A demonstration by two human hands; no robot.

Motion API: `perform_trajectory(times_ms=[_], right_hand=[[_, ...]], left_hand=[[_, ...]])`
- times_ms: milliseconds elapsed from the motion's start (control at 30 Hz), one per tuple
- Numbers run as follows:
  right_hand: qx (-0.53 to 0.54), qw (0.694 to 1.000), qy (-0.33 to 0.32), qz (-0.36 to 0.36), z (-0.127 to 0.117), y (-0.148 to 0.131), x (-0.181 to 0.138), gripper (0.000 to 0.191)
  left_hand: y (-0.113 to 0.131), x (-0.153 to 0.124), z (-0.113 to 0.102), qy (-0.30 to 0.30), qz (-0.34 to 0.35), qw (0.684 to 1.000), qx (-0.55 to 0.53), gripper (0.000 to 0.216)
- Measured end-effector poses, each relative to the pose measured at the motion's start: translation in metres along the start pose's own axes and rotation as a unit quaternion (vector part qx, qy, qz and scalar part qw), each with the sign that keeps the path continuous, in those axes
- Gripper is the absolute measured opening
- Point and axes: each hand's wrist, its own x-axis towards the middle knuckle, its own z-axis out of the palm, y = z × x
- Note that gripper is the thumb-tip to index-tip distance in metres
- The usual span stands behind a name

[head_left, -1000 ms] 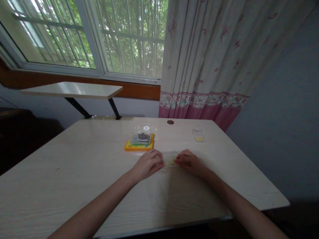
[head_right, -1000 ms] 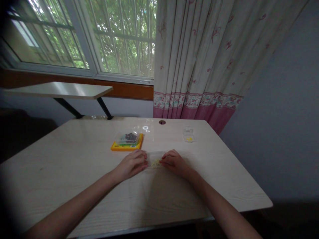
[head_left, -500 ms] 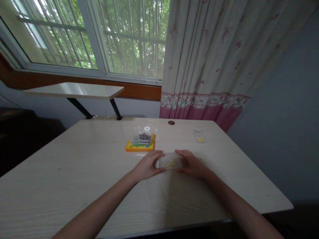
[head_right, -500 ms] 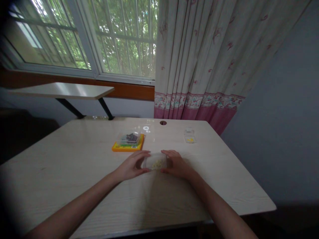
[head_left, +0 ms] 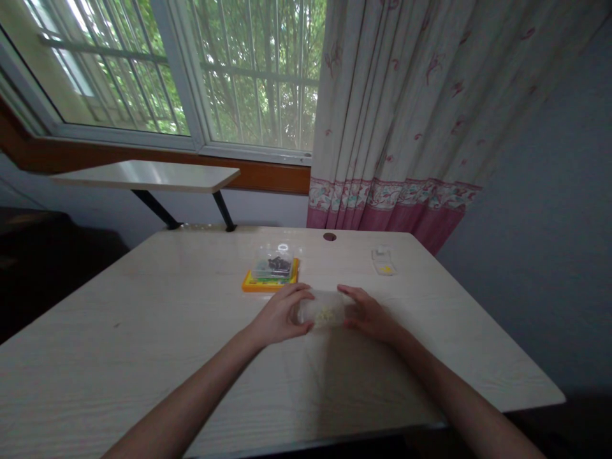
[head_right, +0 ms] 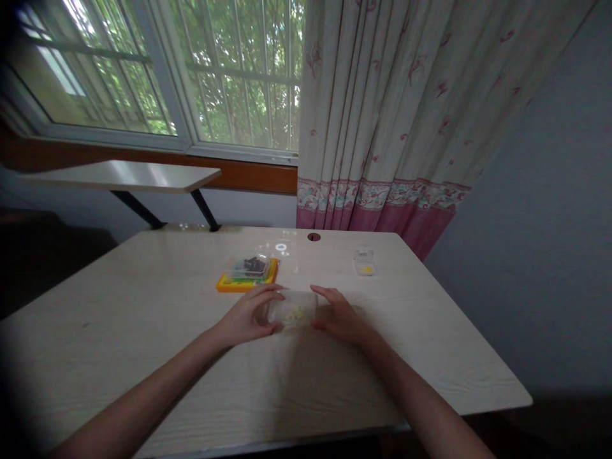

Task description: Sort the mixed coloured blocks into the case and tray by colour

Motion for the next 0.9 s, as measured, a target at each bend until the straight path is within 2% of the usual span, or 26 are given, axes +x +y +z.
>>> perform_trajectory(times_ms=[167, 267, 333, 500, 800, 900], right_hand=[[0.037, 0.997, 0.06, 0.036, -0.002, 0.005, 0.002, 0.049], [0.044, 0.997, 0.059, 0.039, 0.001, 0.008, 0.003, 0.045], [0.054, 0.996, 0.055, 0.048, 0.003, 0.009, 0.004, 0.043], [0.07, 0.993, 0.062, 0.075, 0.006, 0.01, 0.003, 0.042], [0.067, 0.993, 0.066, 0.066, 0.005, 0.007, 0.002, 0.04], [0.063, 0.991, 0.1, 0.062, 0.0, 0.014, 0.004, 0.038]], left_hand=[[-0.016, 0.006, -0.053, 0.131, -0.039, 0.991, 0.0, 0.034], [-0.038, 0.007, -0.081, 0.197, -0.078, 0.977, -0.017, 0.032], [-0.053, 0.007, -0.091, 0.216, -0.095, 0.971, -0.045, 0.032], [-0.073, 0.01, -0.092, 0.223, -0.118, 0.962, -0.099, 0.035], [-0.081, 0.009, -0.078, 0.181, -0.136, 0.967, -0.113, 0.036], [-0.084, 0.008, -0.077, 0.177, -0.13, 0.97, -0.104, 0.035]])
